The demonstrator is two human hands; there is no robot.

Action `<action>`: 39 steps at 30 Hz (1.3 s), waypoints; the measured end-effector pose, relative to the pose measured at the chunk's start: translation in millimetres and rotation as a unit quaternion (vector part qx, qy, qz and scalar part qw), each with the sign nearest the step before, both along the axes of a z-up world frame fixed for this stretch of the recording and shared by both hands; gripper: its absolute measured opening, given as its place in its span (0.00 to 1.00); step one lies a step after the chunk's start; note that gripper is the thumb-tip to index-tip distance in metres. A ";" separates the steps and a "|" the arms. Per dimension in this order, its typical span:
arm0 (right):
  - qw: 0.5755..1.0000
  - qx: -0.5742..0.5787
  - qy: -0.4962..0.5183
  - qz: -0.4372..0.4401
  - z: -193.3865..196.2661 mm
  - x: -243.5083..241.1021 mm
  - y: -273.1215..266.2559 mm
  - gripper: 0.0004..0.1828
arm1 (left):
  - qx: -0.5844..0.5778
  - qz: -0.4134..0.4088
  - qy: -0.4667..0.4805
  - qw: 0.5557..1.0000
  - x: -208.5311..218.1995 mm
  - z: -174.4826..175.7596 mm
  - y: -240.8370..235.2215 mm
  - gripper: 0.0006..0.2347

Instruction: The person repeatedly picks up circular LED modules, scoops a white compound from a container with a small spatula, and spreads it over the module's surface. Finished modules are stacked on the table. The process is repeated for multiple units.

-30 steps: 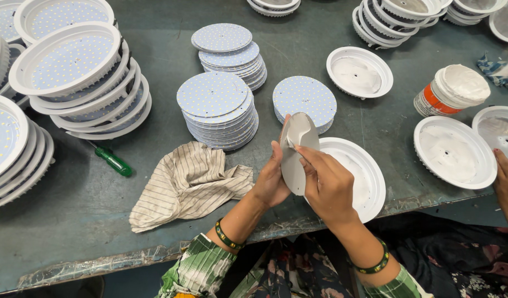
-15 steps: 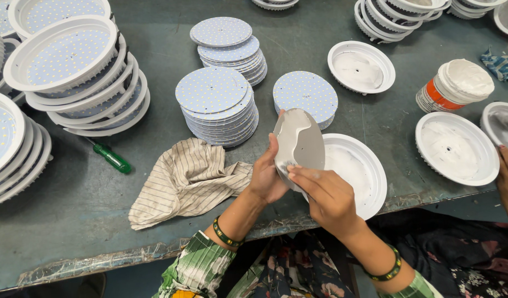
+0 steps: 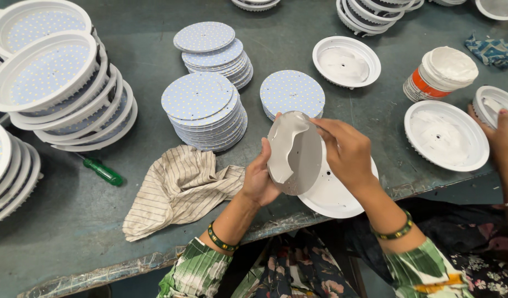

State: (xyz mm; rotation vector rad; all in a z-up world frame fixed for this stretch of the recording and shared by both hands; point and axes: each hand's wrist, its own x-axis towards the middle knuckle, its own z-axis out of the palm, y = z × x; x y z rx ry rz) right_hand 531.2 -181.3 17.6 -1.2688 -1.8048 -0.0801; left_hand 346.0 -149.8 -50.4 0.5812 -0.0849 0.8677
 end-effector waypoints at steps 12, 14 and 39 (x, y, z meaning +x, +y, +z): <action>0.997 -0.006 -0.067 0.043 -17.4 -43.4 -49.8 0.22 | -0.021 0.052 -0.009 0.998 -1.2 -4.5 4.5 0.28; 0.996 -0.011 -0.071 0.057 -18.1 -43.2 -60.9 0.22 | -0.035 0.047 -0.008 0.998 -1.0 -3.0 4.1 0.28; 0.987 0.072 -0.135 0.053 -48.8 29.7 -23.4 0.21 | -0.077 0.046 -0.010 0.996 0.1 -3.0 4.5 0.28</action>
